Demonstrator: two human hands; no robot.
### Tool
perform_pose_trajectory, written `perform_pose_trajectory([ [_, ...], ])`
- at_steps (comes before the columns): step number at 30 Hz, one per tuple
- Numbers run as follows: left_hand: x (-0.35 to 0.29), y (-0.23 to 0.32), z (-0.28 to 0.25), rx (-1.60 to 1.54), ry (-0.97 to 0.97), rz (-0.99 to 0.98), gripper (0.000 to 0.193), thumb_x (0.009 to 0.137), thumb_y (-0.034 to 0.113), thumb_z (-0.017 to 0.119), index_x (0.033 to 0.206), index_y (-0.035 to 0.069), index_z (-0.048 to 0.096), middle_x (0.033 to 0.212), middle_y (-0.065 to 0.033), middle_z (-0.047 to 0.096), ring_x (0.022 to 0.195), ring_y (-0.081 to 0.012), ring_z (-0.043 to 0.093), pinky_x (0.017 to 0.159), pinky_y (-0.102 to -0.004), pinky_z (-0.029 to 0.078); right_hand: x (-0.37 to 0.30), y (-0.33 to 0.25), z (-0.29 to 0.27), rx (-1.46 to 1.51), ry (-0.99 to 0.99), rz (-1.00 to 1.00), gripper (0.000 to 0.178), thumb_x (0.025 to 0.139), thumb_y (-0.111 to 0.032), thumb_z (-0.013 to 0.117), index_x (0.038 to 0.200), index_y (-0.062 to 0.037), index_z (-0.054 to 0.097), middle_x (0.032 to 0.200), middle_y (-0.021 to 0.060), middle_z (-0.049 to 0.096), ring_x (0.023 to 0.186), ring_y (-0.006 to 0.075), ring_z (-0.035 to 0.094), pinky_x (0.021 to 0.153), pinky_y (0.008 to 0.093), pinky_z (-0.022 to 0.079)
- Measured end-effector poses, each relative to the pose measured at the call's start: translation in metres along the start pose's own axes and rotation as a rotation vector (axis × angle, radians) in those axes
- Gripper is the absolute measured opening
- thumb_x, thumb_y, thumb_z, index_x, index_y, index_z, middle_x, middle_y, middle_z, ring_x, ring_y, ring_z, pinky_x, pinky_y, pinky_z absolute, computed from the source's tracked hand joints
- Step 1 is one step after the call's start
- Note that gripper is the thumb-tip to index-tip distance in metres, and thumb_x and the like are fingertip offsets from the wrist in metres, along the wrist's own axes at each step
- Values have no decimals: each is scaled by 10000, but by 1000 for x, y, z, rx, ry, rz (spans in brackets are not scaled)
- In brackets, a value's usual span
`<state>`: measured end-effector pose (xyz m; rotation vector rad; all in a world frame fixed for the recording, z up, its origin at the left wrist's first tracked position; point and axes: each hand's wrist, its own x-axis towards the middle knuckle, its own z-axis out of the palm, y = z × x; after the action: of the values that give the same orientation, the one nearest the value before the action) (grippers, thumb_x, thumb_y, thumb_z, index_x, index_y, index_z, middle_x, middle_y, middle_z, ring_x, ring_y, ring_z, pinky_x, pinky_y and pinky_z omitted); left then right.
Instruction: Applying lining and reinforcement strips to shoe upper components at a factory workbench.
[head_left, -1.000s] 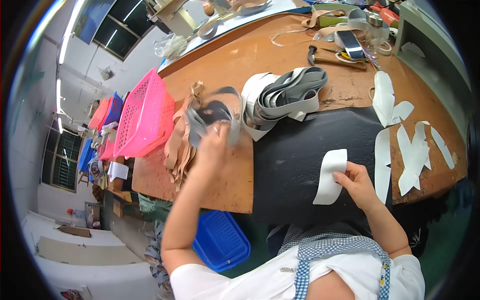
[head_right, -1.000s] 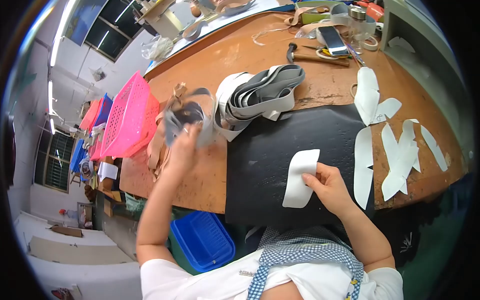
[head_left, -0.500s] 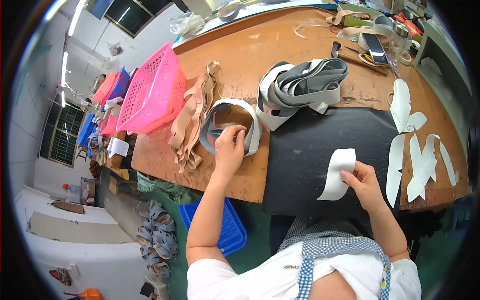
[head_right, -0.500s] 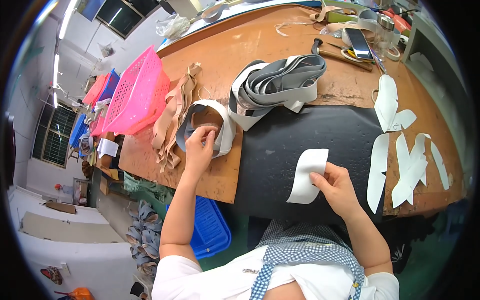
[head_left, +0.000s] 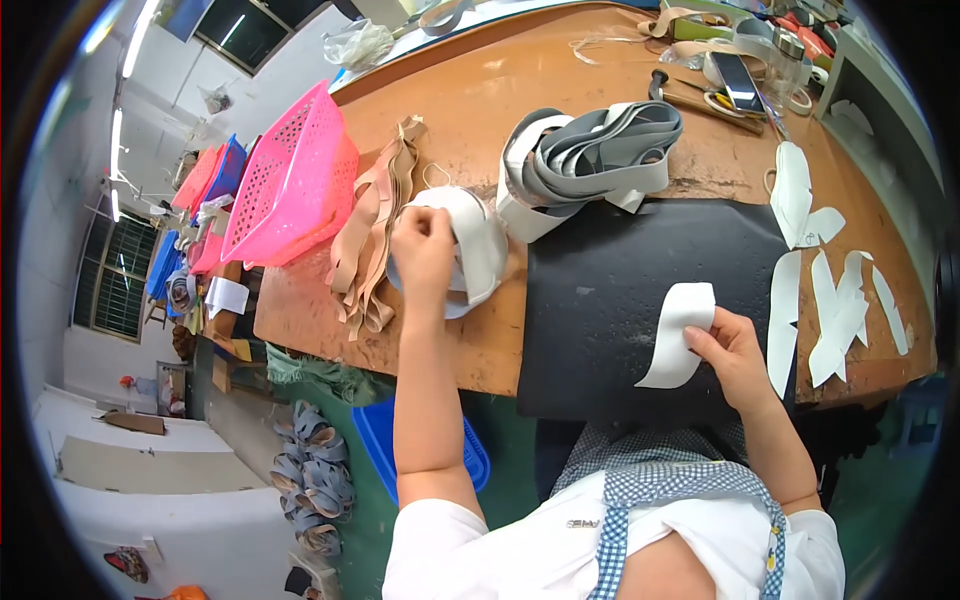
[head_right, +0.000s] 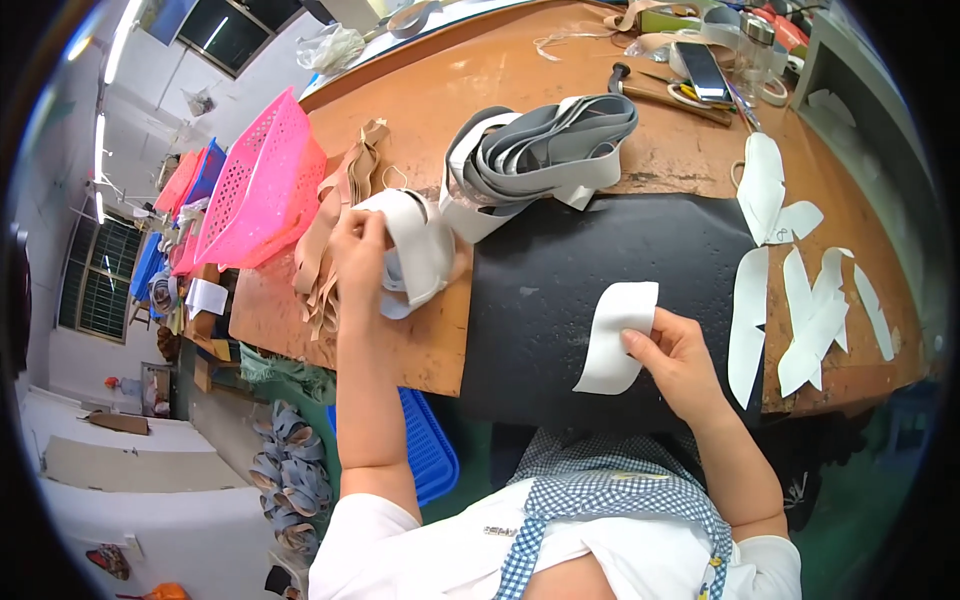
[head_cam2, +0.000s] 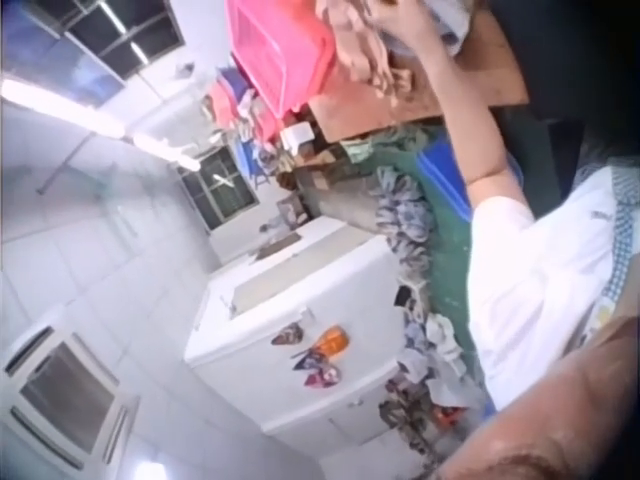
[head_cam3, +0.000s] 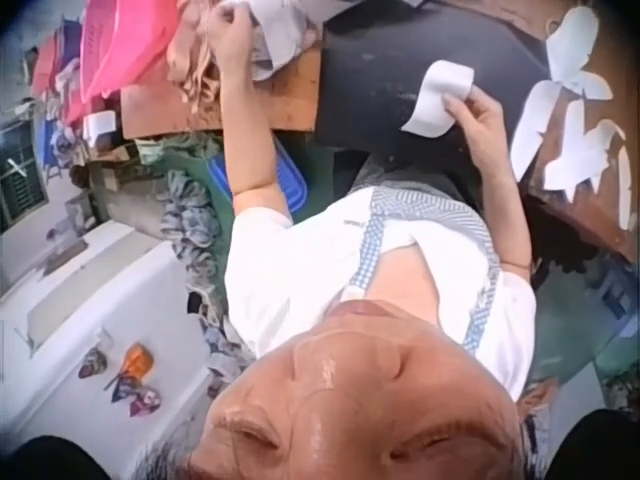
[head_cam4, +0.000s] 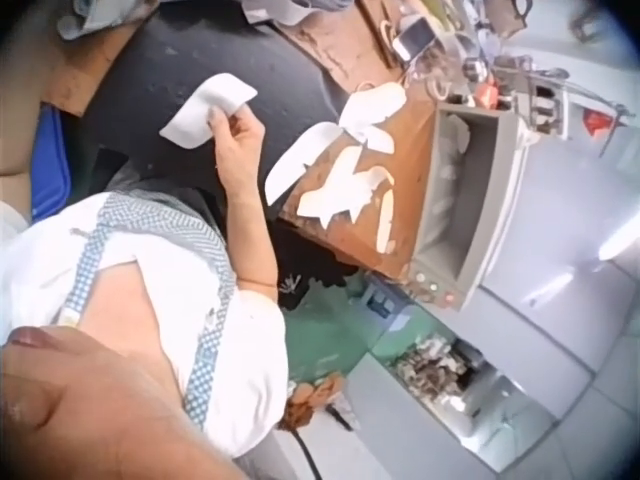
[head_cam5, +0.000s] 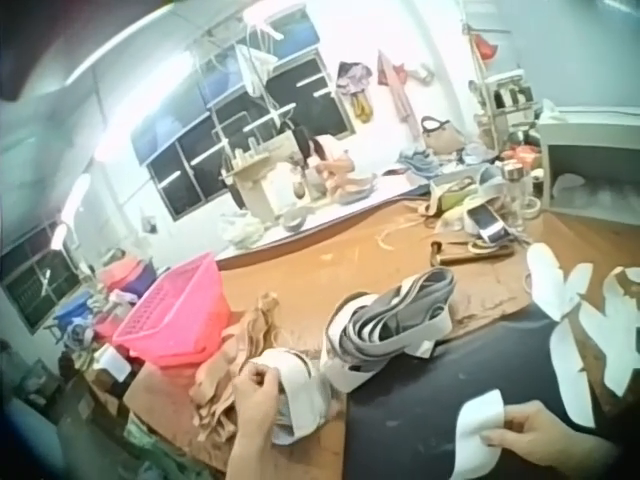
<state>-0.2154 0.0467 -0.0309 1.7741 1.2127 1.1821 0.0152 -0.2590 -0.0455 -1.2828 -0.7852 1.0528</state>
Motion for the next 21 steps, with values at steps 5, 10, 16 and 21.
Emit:
perform_pose_trajectory([
  [5, -27, 49, -35, -417, -111, -117, 112, 893, 62, 563, 788, 38, 533, 747, -7, 563, 660, -84, 559, 586, -238, 478, -6, -2, -13, 10, 31, 60, 211, 915, -156, 596, 1059, -14, 657, 837, 4, 663, 729, 55, 588, 641, 209, 465],
  [10, -59, 87, -35, -213, -155, 86, 172, 854, -15, 604, 733, 46, 499, 731, 25, 516, 644, -34, 496, 594, -176, 405, -14, -6, -18, 43, 43, 22, 213, 916, -134, 594, 1078, -6, 646, 852, 5, 664, 742, 58, 593, 648, 211, 474],
  [16, -107, 113, 27, -241, -593, 17, 178, 827, -74, 619, 955, 20, 536, 815, 32, 546, 731, -19, 532, 643, -174, 431, -17, -10, -39, 74, 113, -56, 238, 917, -98, 603, 1122, 21, 622, 944, 36, 666, 849, 93, 609, 769, 244, 491],
  [21, -163, 94, 78, -44, -800, -137, 239, 825, -43, 636, 1021, -10, 504, 907, -54, 602, 777, -80, 597, 673, -209, 497, -29, -13, -60, 118, 199, -106, 237, 936, -113, 591, 1130, 20, 617, 961, 42, 672, 846, 87, 619, 759, 239, 505],
])
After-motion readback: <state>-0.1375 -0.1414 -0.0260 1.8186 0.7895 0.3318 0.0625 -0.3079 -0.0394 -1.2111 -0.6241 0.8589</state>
